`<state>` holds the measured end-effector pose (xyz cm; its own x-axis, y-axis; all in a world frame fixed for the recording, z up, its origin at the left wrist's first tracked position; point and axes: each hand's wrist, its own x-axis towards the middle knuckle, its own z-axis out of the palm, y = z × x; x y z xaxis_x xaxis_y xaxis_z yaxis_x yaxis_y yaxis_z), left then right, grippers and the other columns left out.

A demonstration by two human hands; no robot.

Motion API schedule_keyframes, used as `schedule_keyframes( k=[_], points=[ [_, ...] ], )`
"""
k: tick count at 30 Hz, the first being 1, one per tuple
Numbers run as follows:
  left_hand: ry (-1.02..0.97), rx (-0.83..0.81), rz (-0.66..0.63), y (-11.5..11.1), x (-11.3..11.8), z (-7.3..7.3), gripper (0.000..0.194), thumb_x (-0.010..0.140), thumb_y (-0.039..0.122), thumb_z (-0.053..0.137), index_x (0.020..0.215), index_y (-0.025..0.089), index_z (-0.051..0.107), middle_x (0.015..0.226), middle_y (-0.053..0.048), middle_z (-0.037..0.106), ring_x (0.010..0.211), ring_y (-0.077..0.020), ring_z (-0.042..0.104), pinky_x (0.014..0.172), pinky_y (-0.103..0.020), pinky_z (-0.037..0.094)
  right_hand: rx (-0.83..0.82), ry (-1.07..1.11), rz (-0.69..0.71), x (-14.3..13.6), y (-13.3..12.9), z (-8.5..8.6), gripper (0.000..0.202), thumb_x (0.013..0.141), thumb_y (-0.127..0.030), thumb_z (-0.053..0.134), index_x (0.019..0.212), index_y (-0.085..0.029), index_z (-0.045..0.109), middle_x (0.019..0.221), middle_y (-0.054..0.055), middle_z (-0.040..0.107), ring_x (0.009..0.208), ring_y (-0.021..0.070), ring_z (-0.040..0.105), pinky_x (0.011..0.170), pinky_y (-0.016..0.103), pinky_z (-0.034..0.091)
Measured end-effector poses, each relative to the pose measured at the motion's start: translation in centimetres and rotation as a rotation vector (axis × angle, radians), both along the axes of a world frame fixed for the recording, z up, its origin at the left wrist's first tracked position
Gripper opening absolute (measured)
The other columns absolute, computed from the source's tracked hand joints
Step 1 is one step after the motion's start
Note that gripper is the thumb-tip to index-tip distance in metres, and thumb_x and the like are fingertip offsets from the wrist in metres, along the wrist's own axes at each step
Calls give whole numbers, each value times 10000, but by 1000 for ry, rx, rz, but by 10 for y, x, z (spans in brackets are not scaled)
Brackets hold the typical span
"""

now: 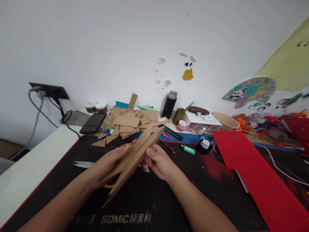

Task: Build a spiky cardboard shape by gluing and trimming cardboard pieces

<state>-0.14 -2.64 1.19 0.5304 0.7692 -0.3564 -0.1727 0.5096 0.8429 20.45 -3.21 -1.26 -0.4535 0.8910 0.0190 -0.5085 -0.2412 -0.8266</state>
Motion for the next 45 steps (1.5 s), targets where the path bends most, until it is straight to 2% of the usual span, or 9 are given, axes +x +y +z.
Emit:
schedule_keyframes(
  k=[5, 9, 12, 17, 22, 31, 36, 39, 45],
  points=[
    [-256, -24, -43, 13, -13, -1, 724, 780, 782, 777, 1187, 184, 805, 977, -135, 815, 710, -242, 739, 611, -303, 590, -71, 88, -124, 3, 1, 10, 524, 740, -608, 937, 932, -178, 707, 604, -69, 519, 465, 81, 457, 415, 194, 337],
    [-451, 28, 7, 17, -21, -6, 784, 752, 816, 770, 1136, 134, 820, 1011, -168, 815, 862, -285, 752, 707, -318, 606, -76, 181, -179, 4, 4, 15, 559, 737, -576, 950, 685, -173, 567, 626, -59, 494, 499, 67, 428, 427, 194, 307],
    [-505, 145, 13, 12, -14, -8, 769, 646, 691, 935, 1243, 230, 790, 1133, -116, 795, 983, -295, 723, 766, -340, 604, -85, 209, -216, 5, 5, 17, 557, 717, -552, 968, 679, -177, 559, 626, -61, 484, 510, 67, 402, 427, 197, 286],
    [-438, 229, 47, 0, 6, -11, 663, 723, 550, 957, 1295, 273, 768, 1039, -94, 784, 924, -258, 695, 736, -327, 571, -66, 104, -205, -6, -1, 12, 568, 688, -576, 969, 646, -183, 561, 591, -52, 486, 491, 77, 403, 435, 226, 287],
    [-466, 172, 221, -3, 14, -11, 702, 731, 438, 975, 1377, 323, 723, 987, -36, 800, 782, -204, 689, 662, -296, 563, -15, 10, -160, -20, -9, 4, 552, 702, -607, 946, 656, -183, 595, 582, -31, 542, 477, 87, 434, 441, 243, 303],
    [-448, 168, 429, 9, 4, -5, 564, 738, 405, 946, 1266, 308, 773, 1139, -17, 847, 1119, -303, 742, 846, -351, 628, -10, -130, -131, -16, -5, 1, 519, 736, -605, 918, 748, -171, 635, 623, -21, 598, 478, 93, 505, 426, 226, 357],
    [-448, 148, 577, 25, -14, -8, 379, 810, 459, 874, 1113, 240, 813, 1102, -22, 856, 1132, -282, 742, 853, -337, 640, -118, -166, -264, -6, 4, 3, 505, 722, -551, 919, 994, -181, 709, 610, -51, 604, 470, 101, 519, 432, 208, 368],
    [-428, 116, 574, 29, -19, -13, 376, 798, 460, 879, 1081, 218, 821, 1052, -21, 860, 1076, -266, 756, 875, -338, 637, -107, -156, -336, 3, 10, 6, 541, 778, -607, 863, 1074, -169, 748, 622, -49, 586, 476, 96, 493, 435, 210, 359],
    [-334, 209, 350, 23, -12, -19, 503, 774, 529, 876, 1121, 167, 834, 1177, -130, 837, 1138, -357, 747, 959, -402, 601, -55, -216, -388, 11, 16, 6, 681, 803, -753, 790, 1119, -149, 782, 667, -22, 597, 539, 114, 500, 476, 226, 368]
  ],
)
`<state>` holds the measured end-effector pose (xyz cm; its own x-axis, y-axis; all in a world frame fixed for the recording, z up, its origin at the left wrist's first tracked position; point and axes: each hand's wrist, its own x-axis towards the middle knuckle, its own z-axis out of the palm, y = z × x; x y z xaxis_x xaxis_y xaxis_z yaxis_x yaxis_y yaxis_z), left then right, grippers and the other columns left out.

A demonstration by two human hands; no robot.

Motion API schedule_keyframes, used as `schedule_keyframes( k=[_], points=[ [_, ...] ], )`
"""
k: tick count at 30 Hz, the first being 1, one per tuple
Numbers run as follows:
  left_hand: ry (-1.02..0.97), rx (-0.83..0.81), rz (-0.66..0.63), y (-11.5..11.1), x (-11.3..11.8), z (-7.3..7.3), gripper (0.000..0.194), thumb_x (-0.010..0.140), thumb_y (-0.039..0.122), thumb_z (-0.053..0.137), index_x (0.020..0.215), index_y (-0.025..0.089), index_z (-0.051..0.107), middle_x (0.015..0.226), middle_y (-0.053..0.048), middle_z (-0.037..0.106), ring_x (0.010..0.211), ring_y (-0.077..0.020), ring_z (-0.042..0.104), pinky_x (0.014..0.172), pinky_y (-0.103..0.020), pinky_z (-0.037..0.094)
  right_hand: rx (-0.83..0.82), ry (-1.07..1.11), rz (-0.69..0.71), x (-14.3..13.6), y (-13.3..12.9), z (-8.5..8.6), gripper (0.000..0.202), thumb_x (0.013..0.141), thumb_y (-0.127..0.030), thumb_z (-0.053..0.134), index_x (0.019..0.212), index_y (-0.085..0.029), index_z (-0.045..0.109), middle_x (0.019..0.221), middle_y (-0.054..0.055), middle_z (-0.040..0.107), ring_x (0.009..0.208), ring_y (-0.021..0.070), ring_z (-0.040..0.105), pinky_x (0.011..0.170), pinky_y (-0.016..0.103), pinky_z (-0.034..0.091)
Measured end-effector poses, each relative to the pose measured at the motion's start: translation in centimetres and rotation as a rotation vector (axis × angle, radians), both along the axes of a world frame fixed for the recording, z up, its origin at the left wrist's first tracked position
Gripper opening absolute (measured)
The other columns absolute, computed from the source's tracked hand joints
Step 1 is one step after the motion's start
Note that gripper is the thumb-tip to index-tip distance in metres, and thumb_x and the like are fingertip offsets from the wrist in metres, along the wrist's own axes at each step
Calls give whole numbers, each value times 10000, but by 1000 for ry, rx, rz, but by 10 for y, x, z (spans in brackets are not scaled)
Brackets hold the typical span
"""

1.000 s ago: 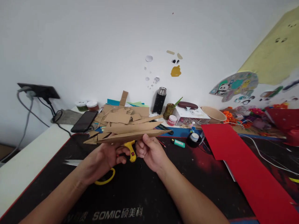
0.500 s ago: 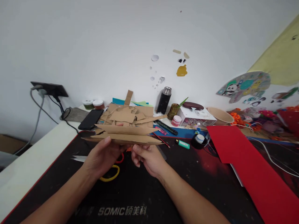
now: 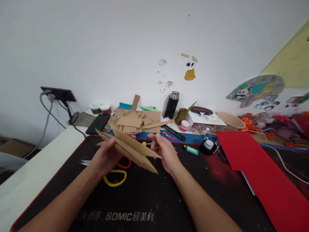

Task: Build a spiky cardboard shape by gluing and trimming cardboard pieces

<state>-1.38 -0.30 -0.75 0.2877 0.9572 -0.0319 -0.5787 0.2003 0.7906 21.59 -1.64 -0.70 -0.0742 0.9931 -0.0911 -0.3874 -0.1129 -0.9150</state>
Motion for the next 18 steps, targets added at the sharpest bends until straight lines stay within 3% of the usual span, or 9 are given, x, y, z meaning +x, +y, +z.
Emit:
schedule_keyframes(
  k=[6, 13, 15, 18],
  points=[
    [102, -12, -34, -1, -1, -3, 552, 727, 547, 900, 1140, 186, 845, 1148, -131, 847, 1124, -386, 756, 929, -415, 607, 21, -143, 192, -5, -3, -5, 735, 803, -852, 715, 1048, -165, 804, 779, 22, 639, 637, 143, 569, 516, 236, 418],
    [164, 11, -14, -1, 0, -6, 503, 757, 473, 898, 1163, 185, 823, 1080, -124, 855, 1010, -361, 790, 908, -426, 614, 103, -286, 364, -6, -9, -7, 701, 889, -839, 625, 1174, -219, 789, 804, 36, 684, 628, 168, 595, 533, 272, 463],
    [188, 20, -17, -2, 1, -5, 480, 780, 443, 891, 1172, 178, 812, 1079, -132, 854, 987, -351, 795, 885, -412, 618, 176, -399, 356, -7, -11, -7, 614, 924, -761, 657, 1202, -228, 780, 923, 60, 727, 709, 190, 626, 569, 278, 464],
    [199, 38, -19, -3, 3, -5, 511, 787, 430, 892, 1220, 179, 789, 1136, -150, 844, 1011, -362, 795, 876, -407, 621, 338, -621, 289, -10, -14, -6, 326, 1003, -497, 686, 1186, -244, 778, 1037, 66, 758, 864, 219, 651, 686, 295, 457]
  ],
)
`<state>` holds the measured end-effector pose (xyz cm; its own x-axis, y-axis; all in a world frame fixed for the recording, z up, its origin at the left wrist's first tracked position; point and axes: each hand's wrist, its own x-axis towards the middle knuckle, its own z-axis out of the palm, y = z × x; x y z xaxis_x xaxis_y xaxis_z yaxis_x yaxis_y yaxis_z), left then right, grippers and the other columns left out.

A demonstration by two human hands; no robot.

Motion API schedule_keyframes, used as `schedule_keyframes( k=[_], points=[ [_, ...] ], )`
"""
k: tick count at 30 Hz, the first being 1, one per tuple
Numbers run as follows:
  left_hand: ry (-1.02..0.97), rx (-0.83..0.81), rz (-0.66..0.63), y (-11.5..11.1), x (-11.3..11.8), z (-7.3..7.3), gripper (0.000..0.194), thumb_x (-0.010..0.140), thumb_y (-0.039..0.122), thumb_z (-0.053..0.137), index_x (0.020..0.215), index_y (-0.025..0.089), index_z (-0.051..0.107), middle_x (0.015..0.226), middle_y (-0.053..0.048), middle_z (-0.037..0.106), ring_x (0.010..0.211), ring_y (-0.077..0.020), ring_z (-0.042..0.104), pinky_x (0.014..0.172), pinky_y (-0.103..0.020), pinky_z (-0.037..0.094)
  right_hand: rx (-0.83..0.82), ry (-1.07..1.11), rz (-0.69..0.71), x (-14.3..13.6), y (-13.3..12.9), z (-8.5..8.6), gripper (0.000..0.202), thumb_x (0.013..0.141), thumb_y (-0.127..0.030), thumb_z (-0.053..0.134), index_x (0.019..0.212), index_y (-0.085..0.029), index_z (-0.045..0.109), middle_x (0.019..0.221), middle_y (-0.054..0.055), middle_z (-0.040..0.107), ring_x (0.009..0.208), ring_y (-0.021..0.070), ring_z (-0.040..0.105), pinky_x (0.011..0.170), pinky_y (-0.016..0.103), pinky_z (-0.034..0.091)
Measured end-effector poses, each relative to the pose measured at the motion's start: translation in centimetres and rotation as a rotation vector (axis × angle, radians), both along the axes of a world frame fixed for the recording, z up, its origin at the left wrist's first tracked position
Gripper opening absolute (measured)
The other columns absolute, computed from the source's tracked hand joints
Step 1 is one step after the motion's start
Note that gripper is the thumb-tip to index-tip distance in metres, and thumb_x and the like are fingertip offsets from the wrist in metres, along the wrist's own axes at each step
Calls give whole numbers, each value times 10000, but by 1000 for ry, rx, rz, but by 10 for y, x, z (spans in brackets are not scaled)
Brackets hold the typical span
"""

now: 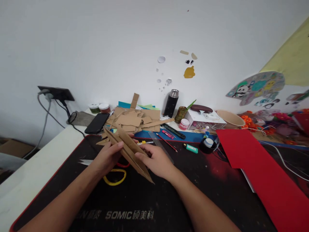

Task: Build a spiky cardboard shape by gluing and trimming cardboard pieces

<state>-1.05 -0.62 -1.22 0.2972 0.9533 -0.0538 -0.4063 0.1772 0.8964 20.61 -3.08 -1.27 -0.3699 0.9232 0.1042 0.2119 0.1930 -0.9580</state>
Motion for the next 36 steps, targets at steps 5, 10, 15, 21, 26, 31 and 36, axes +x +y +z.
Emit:
schedule_keyframes(
  k=[5, 10, 15, 21, 26, 31, 36],
  points=[
    [6, 25, -33, -2, 4, 1, 554, 760, 496, 911, 1189, 167, 793, 1190, -198, 828, 1125, -421, 764, 950, -469, 607, 114, -221, -82, -1, 0, 1, 188, 998, -315, 665, 855, -207, 723, 714, -12, 629, 657, 155, 519, 628, 277, 319],
    [44, 25, -13, -1, 4, 2, 542, 689, 543, 953, 1050, 158, 828, 1202, -199, 824, 1119, -417, 764, 931, -438, 619, 137, -234, -95, -1, -1, 0, 255, 1001, -342, 653, 783, -210, 647, 693, -31, 587, 633, 139, 480, 612, 278, 275],
    [64, -6, 3, -3, 3, 1, 530, 644, 552, 974, 963, 155, 828, 1034, -181, 850, 999, -400, 795, 799, -400, 644, 109, -229, -52, -3, -3, 1, 331, 1000, -434, 660, 768, -203, 616, 699, -31, 565, 646, 142, 467, 611, 276, 288],
    [121, 10, -11, -6, 6, 0, 515, 610, 538, 999, 901, 152, 821, 865, -140, 848, 713, -307, 788, 638, -346, 613, 128, -198, -68, -4, -3, 2, 347, 1057, -410, 582, 801, -189, 662, 743, -13, 631, 697, 148, 532, 645, 264, 327],
    [128, 41, 27, -6, 10, -4, 545, 593, 573, 999, 906, 167, 815, 877, -124, 847, 805, -317, 793, 714, -349, 613, 181, -282, -129, -3, -2, 3, 340, 1058, -310, 583, 747, -189, 648, 690, -17, 620, 676, 145, 540, 645, 257, 312],
    [186, 64, 41, -5, 11, -7, 587, 573, 627, 992, 914, 182, 818, 951, -115, 848, 948, -339, 782, 817, -369, 603, 230, -319, -162, -2, -2, 2, 350, 1052, -298, 585, 721, -194, 632, 669, -16, 603, 656, 146, 518, 637, 265, 295],
    [182, 60, 81, -6, 12, -6, 554, 587, 614, 993, 891, 189, 808, 1010, -112, 846, 991, -332, 770, 863, -364, 589, 242, -260, -171, -4, -3, 1, 374, 1044, -324, 581, 695, -193, 607, 641, -27, 561, 633, 136, 499, 633, 264, 303]
  ],
)
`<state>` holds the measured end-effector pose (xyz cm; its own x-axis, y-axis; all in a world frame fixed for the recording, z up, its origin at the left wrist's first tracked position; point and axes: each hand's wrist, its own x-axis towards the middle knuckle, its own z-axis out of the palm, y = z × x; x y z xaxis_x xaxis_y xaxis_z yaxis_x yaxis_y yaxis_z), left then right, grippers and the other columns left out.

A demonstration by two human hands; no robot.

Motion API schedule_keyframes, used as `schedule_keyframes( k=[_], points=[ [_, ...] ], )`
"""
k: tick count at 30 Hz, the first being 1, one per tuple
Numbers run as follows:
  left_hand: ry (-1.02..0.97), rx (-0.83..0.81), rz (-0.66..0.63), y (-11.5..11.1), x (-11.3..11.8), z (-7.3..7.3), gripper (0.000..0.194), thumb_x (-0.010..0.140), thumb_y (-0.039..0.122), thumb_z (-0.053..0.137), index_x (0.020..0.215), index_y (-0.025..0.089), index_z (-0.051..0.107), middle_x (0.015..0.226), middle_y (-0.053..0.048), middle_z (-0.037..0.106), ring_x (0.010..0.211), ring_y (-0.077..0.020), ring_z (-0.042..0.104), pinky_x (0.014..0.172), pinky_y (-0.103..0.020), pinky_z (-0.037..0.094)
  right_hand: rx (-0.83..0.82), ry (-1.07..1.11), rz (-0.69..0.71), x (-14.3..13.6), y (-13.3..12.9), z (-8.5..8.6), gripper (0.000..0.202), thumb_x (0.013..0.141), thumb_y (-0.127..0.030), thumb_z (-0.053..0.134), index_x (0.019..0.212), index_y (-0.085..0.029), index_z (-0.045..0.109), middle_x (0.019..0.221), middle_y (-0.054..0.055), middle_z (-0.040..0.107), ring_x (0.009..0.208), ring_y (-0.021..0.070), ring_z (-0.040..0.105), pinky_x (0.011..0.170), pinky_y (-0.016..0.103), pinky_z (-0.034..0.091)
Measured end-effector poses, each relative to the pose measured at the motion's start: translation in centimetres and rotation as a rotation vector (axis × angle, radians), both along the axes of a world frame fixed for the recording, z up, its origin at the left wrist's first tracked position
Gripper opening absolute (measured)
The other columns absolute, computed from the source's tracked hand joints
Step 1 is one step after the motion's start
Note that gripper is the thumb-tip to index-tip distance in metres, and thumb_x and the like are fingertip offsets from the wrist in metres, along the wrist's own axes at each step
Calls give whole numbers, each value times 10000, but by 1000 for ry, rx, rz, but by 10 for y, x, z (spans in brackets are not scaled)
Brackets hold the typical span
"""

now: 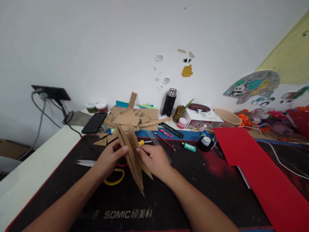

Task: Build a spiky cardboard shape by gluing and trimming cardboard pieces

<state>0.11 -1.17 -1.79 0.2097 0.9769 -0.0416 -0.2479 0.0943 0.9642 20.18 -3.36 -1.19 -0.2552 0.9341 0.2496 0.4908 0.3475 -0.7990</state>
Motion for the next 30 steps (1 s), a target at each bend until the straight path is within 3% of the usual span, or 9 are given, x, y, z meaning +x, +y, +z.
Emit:
schedule_keyframes(
  k=[4, 8, 11, 16, 22, 30],
  points=[
    [8, 6, -21, -1, -3, 1, 558, 601, 622, 982, 916, 191, 820, 995, -111, 846, 953, -323, 773, 839, -353, 589, -75, 43, 38, 0, 0, 0, 403, 1035, -393, 588, 684, -196, 568, 614, -46, 496, 607, 125, 453, 599, 262, 282],
    [52, 23, -129, -2, -7, 1, 549, 633, 613, 969, 948, 186, 829, 1023, -123, 845, 961, -334, 773, 832, -358, 590, -140, 62, 37, -1, 0, -2, 486, 1028, -510, 585, 661, -202, 500, 601, -54, 449, 590, 122, 412, 569, 269, 255],
    [70, 31, -181, -2, -7, 1, 547, 670, 597, 954, 1012, 188, 828, 1075, -128, 841, 997, -345, 768, 875, -384, 589, -159, 55, 26, -3, 1, -6, 495, 1038, -511, 557, 656, -203, 492, 605, -46, 464, 596, 127, 424, 578, 274, 259],
    [92, 34, -144, -3, -2, 0, 520, 700, 576, 944, 1039, 199, 826, 1087, -117, 839, 1044, -350, 761, 897, -385, 584, -121, -12, -17, -4, 2, -9, 467, 1036, -467, 559, 655, -201, 515, 615, -30, 502, 605, 136, 443, 595, 284, 257],
    [20, 37, -106, -5, 0, 4, 592, 661, 573, 966, 1117, 225, 821, 1191, -120, 825, 1131, -367, 746, 945, -399, 587, -95, 38, -1, -3, 0, -4, 496, 1038, -501, 531, 643, -205, 478, 596, -42, 447, 586, 130, 414, 577, 283, 244],
    [-6, 2, -94, -5, -1, 7, 582, 645, 563, 973, 1072, 191, 837, 1081, -154, 845, 1100, -405, 760, 889, -425, 623, -145, 151, 45, -1, 1, 0, 515, 1051, -567, 488, 696, -197, 542, 652, -33, 499, 648, 137, 462, 604, 267, 300]
  ],
)
